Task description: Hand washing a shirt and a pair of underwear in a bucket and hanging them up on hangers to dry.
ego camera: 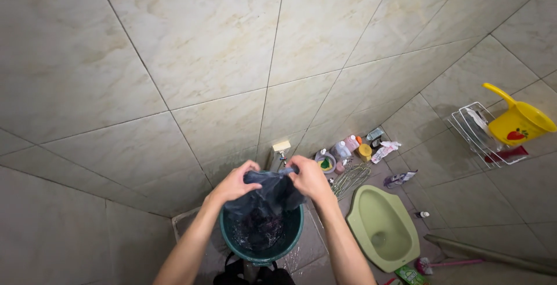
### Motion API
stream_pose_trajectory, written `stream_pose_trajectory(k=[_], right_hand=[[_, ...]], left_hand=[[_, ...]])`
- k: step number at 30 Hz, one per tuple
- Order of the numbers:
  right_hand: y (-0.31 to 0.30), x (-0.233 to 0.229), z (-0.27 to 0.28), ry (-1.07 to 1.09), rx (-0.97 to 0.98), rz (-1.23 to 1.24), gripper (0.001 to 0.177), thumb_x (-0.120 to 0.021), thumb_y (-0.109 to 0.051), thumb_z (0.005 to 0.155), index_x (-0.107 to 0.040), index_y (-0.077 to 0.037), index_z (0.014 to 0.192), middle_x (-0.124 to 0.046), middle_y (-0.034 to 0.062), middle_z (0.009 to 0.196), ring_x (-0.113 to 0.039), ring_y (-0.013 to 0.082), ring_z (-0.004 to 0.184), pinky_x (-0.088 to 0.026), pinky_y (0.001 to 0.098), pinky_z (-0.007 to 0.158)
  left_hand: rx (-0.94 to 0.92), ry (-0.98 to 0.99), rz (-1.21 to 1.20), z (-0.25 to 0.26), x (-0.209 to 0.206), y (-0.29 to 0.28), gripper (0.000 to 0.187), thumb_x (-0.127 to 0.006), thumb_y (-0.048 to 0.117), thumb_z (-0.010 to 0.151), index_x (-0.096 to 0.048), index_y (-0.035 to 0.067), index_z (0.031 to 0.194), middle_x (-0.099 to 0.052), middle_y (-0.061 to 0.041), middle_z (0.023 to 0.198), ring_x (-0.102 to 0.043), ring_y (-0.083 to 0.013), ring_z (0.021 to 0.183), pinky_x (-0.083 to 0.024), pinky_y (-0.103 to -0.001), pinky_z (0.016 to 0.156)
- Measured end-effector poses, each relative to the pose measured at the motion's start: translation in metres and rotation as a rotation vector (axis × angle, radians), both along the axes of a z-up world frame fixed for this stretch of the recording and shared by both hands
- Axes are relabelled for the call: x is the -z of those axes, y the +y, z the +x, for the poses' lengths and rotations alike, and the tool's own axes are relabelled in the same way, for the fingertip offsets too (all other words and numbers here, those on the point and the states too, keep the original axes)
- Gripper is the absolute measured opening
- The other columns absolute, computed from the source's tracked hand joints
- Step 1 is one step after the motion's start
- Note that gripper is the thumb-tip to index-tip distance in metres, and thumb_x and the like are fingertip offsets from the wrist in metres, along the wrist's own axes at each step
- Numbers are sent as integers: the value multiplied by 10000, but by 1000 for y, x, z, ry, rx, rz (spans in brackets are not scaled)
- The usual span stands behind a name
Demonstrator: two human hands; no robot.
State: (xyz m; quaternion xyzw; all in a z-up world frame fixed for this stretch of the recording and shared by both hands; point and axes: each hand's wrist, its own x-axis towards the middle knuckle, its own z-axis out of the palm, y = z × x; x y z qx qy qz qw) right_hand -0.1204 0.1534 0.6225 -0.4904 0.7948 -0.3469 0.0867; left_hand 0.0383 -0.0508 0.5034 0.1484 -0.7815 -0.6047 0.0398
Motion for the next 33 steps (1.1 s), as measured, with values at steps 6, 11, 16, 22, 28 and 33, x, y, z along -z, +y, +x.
stream_pose_trajectory(k=[6, 11, 16, 22, 28, 33], right_hand=[[-23, -44, 23, -168, -47, 48, 264, -675, -15, 758, -633, -40, 1017, -689, 180, 891, -699, 348, 856, -549, 404, 776], [5, -30, 0, -141, -147, -46, 486, -739, -58, 787, -571, -62, 1243, -641, 165, 1174, -625, 319, 1136, -487, 388, 976], [38, 46, -16, -487, -132, -137, 781, -834, -227, 814, -448, -97, 1481, -546, 113, 1481, -472, 255, 1415, -334, 370, 1192], [24, 145, 14, -467, -54, -161, 1009, -923, -162, 685, -306, -64, 1478, -441, 144, 1531, -385, 261, 1372, -284, 407, 1127], [33, 137, -9, -693, 251, 122, 382, -752, -172, 873, -681, -79, 1237, -720, 51, 946, -636, 200, 817, -554, 373, 748], [45, 148, -44, -454, 139, -184, 190, -590, 12, 879, -683, -11, 1043, -642, -1, 825, -573, 95, 800, -489, 258, 722]], left_hand=[[120, 625, -252, -33, -57, 47, 647, -898, 112, 666, -613, 20, 1240, -688, -206, 1097, -638, -287, 1022, -502, -397, 871], [-53, 346, -102, -54, -50, 48, 208, -721, 82, 827, -734, 24, 1026, -746, -137, 838, -696, -131, 798, -565, -338, 747], [-67, 399, -63, -52, -66, 47, 249, -729, 51, 779, -717, 3, 1022, -743, -119, 821, -662, -115, 756, -553, -315, 739], [13, 483, 239, -67, -25, 47, 293, -605, 58, 953, -594, 31, 1244, -705, -35, 1084, -636, -96, 1005, -525, -278, 905], [-132, 422, 256, -52, 16, 8, 230, -558, 105, 1073, -599, 15, 1280, -610, -52, 1087, -547, -136, 1007, -472, -294, 918], [-196, 538, 506, -19, 20, -11, 415, -543, 112, 1003, -504, 74, 1414, -617, 10, 1341, -554, -90, 1233, -418, -251, 1067]])
